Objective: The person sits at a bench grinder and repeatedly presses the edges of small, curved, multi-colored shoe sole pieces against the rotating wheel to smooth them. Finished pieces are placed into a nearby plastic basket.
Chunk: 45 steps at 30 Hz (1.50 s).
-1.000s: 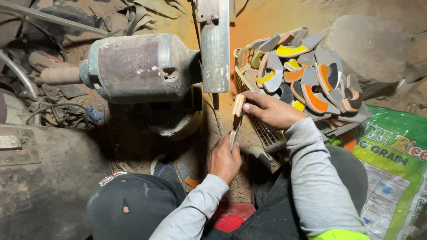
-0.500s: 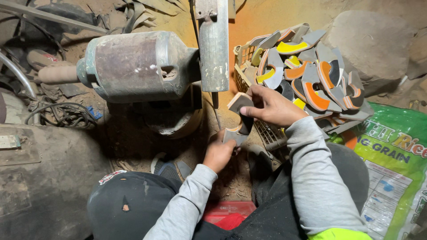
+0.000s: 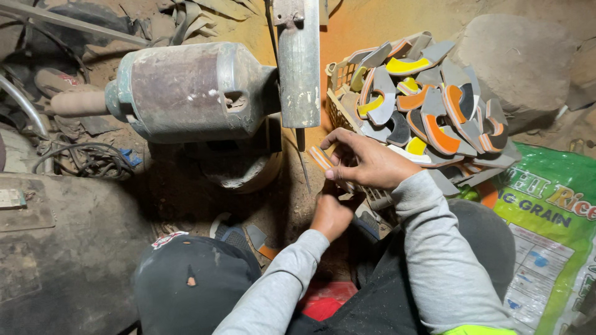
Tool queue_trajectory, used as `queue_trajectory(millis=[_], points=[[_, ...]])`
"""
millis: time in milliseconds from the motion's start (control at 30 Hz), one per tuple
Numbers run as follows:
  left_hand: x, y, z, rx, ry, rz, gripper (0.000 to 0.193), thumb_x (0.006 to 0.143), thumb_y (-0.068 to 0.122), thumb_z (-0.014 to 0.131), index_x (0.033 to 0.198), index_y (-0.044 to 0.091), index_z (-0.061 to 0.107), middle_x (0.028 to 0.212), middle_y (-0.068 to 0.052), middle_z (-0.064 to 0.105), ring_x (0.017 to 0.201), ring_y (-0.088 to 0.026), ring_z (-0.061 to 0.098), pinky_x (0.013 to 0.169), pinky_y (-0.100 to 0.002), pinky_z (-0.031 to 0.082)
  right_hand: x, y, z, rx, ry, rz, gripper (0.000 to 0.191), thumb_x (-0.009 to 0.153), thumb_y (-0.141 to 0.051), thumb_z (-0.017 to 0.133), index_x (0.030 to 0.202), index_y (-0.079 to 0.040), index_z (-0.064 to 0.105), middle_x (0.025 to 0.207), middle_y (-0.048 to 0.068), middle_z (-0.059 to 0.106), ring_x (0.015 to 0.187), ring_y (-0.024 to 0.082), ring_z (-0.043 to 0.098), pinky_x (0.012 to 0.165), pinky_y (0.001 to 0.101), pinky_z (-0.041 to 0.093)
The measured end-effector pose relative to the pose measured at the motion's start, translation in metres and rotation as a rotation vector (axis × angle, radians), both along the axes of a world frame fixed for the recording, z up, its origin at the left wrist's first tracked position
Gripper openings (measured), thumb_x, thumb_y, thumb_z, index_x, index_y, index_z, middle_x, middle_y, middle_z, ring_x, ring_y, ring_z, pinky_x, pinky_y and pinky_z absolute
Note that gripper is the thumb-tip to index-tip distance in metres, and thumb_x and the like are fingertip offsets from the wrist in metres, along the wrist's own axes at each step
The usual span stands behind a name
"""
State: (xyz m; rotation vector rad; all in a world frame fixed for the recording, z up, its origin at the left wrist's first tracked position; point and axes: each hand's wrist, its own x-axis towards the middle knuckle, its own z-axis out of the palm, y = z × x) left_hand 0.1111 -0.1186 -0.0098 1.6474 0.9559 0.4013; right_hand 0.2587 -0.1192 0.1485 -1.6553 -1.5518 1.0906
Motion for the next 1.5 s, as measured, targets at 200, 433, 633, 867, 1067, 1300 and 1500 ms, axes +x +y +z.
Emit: queue_trajectory(millis=[200, 433, 633, 867, 1067, 1300, 1500], points=[[0.016, 0.001, 0.006, -0.189, -0.318, -0.022, 0.036, 0.089, 0.020, 0.076, 0.116, -0.003, 0.070, 0.110, -0.014, 0.078, 0.102, -0.022, 0.075, 0.085, -0.034, 0.057, 0.001, 0.005, 0.004, -0.029, -0.001, -0.022, 0.049, 0.089, -0.027, 0.074, 0.132, -0.008, 0.059, 0.091, 0.009, 0.071, 0.083, 0.016, 0.065, 0.073, 0.0331, 0.055], [0.028, 0.007, 0.015, -0.183, -0.423, -0.012, 0.042, 0.089, 0.019, 0.075, 0.123, -0.003, 0.063, 0.114, -0.014, 0.073, 0.103, -0.021, 0.070, 0.085, -0.034, 0.056, 0.001, 0.013, 0.000, 0.101, -0.059, -0.010, 0.049, 0.090, -0.023, 0.072, 0.134, -0.005, 0.060, 0.111, 0.012, 0.074, 0.102, 0.019, 0.071, 0.089, 0.0336, 0.055], [0.029, 0.009, 0.017, -0.150, -0.442, -0.024, 0.037, 0.091, 0.017, 0.074, 0.121, -0.004, 0.066, 0.112, -0.013, 0.075, 0.102, -0.021, 0.071, 0.086, -0.034, 0.057, 0.000, 0.017, 0.002, 0.088, -0.057, -0.026, 0.049, 0.090, -0.022, 0.072, 0.134, -0.005, 0.060, 0.112, 0.013, 0.075, 0.103, 0.019, 0.071, 0.090, 0.0335, 0.055], [0.027, 0.012, 0.014, -0.266, -0.455, -0.036, 0.035, 0.091, 0.015, 0.073, 0.119, -0.004, 0.067, 0.111, -0.012, 0.075, 0.101, -0.019, 0.071, 0.087, -0.034, 0.057, -0.004, 0.022, -0.001, 0.063, -0.081, -0.074, 0.048, 0.090, -0.022, 0.072, 0.133, -0.004, 0.061, 0.109, 0.014, 0.076, 0.099, 0.021, 0.072, 0.088, 0.0341, 0.056], [0.021, 0.016, 0.003, -0.331, -0.469, -0.054, 0.035, 0.084, 0.005, 0.070, 0.117, -0.007, 0.068, 0.110, -0.014, 0.075, 0.102, -0.021, 0.070, 0.091, -0.033, 0.056, -0.005, 0.025, -0.009, 0.100, -0.119, -0.098, 0.050, 0.089, -0.024, 0.073, 0.132, -0.001, 0.061, 0.108, 0.018, 0.075, 0.097, 0.025, 0.072, 0.087, 0.0364, 0.056], [0.005, 0.022, 0.000, -0.356, -0.426, -0.058, 0.043, 0.076, 0.001, 0.062, 0.117, -0.007, 0.065, 0.109, -0.014, 0.073, 0.101, -0.022, 0.068, 0.091, -0.033, 0.055, -0.008, 0.029, -0.017, 0.114, -0.195, -0.143, 0.052, 0.089, -0.028, 0.071, 0.130, 0.002, 0.060, 0.107, 0.022, 0.073, 0.097, 0.031, 0.073, 0.085, 0.0384, 0.055], [-0.011, 0.035, 0.010, -0.460, -0.564, -0.215, 0.038, 0.088, 0.008, 0.066, 0.123, -0.005, 0.064, 0.116, -0.010, 0.072, 0.107, -0.018, 0.067, 0.098, -0.032, 0.053, -0.004, 0.033, -0.026, 0.105, -0.158, -0.174, 0.051, 0.093, -0.026, 0.064, 0.134, 0.004, 0.059, 0.111, 0.025, 0.073, 0.103, 0.034, 0.072, 0.091, 0.0392, 0.054]])
